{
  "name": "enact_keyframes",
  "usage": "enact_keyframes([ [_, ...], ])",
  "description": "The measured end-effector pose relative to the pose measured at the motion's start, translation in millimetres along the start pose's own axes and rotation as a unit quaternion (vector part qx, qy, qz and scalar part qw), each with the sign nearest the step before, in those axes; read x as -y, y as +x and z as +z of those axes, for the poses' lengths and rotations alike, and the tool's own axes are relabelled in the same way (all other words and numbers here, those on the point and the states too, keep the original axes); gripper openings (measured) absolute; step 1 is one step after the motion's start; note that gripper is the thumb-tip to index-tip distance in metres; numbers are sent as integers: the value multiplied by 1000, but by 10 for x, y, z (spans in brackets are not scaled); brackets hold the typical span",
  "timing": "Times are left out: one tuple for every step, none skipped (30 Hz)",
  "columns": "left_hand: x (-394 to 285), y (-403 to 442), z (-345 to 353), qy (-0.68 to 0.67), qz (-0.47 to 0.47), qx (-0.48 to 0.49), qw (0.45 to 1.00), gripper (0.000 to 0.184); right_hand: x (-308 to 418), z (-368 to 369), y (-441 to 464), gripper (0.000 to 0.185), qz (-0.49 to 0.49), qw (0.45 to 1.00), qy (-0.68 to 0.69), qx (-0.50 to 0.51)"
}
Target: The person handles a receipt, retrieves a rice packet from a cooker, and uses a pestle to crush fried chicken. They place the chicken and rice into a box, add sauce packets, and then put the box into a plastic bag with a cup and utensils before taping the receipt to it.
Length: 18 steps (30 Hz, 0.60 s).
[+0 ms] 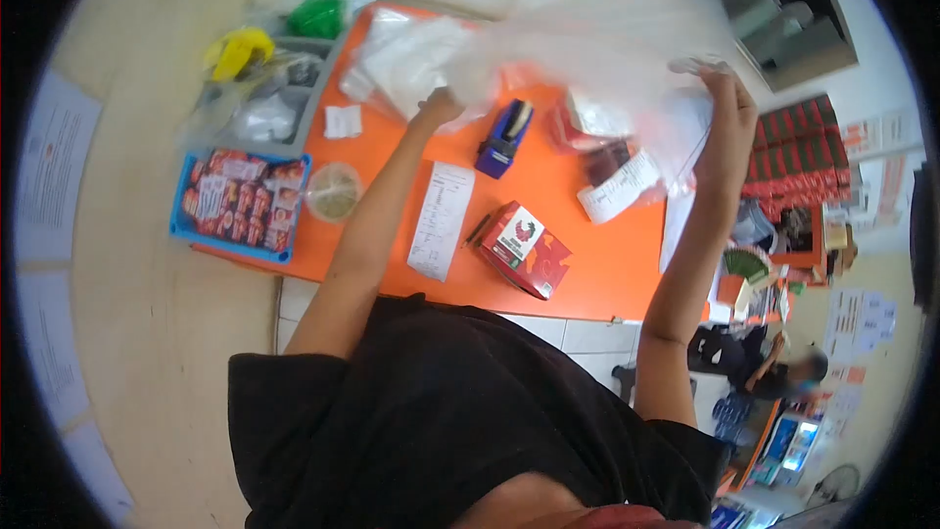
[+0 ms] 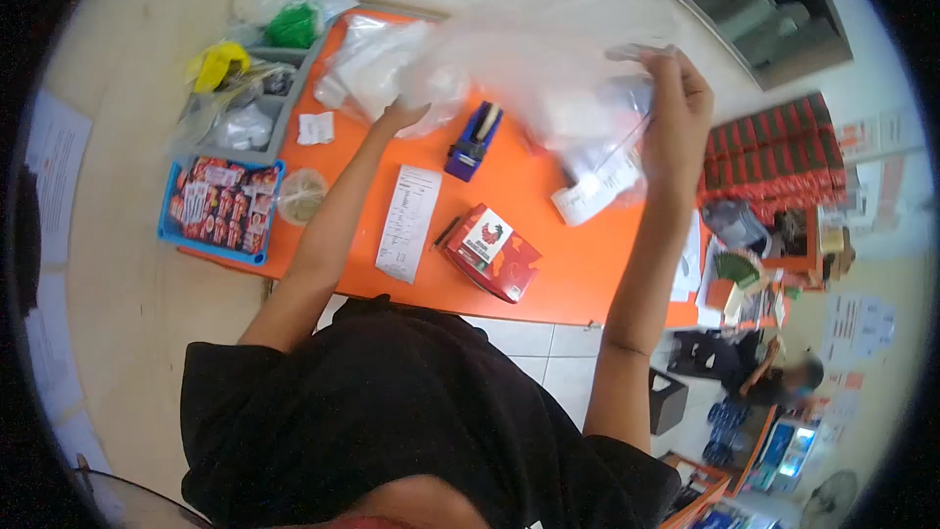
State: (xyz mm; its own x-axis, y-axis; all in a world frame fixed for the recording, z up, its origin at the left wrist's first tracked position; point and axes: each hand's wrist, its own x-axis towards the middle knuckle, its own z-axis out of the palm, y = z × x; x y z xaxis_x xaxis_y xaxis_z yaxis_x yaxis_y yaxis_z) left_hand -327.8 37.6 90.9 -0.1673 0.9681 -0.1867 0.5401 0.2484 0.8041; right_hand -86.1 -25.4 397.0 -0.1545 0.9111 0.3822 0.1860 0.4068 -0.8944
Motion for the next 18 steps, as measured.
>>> enact_keyframes([
  [-148, -147, -54, -148, 46, 45, 987, 74, -147, -287, 51, 18, 16, 998, 63, -21],
  [-284, -313, -112, -292, 85, 90, 948, 80, -296, -543, 78, 15, 30, 990, 128, -42],
  [-414, -501, -181, -429, 116, 134, 885, 86, -289, -701, -22, 11, 66, 993, 72, -72],
  [-551, -711, -270, -557, 138, 173, 801, 92, -296, -754, -168, 11, 68, 991, 73, -85],
  [-732, -1026, -352, -604, 138, 203, 758, 103, -331, -772, -334, 8, 78, 983, 95, -139],
  [-883, -1288, -423, -650, 137, 228, 712, 114, -380, -789, -480, 6, 87, 971, 117, -187],
  [-959, -1393, -493, -649, 134, 228, 713, 114, -518, -916, -598, 6, 90, 971, 119, -188],
  [-1003, -1486, -552, -675, 164, 319, 645, 119, -719, -1133, -719, 15, 96, 987, 98, -85],
  [-1009, -1550, -572, -692, 192, 404, 567, 124, -839, -1291, -828, 27, 100, 992, 78, 20],
  [-999, -1535, -573, -691, 187, 400, 572, 124, -865, -1368, -934, 27, 104, 991, 84, 22],
  [-1003, -1456, -577, -681, 149, 401, 594, 121, -884, -1432, -1040, 29, 123, 983, 125, 60],
  [-1008, -1393, -563, -669, 111, 402, 615, 118, -896, -1460, -1129, 31, 140, 971, 165, 97],
  [-992, -1358, -481, -667, 107, 401, 619, 118, -907, -1437, -1205, 31, 142, 970, 171, 97],
  [-955, -1310, -326, -699, 53, 407, 585, 118, -891, -1370, -1275, 30, 137, 968, 206, 39],
  [-915, -1242, -164, -727, 1, 412, 550, 119, -877, -1303, -1334, 30, 130, 962, 240, -19],
  [-842, -1137, 20, -723, -2, 414, 554, 119, -880, -1282, -1384, 29, 122, 951, 273, -80],
  [-749, -1020, 224, -768, -13, 400, 500, 113, -986, -1357, -1450, 24, 146, 948, 275, -68],
  [-782, -989, 315, -809, -24, 385, 443, 107, -1048, -1394, -1517, 24, 147, 947, 278, -73],
])
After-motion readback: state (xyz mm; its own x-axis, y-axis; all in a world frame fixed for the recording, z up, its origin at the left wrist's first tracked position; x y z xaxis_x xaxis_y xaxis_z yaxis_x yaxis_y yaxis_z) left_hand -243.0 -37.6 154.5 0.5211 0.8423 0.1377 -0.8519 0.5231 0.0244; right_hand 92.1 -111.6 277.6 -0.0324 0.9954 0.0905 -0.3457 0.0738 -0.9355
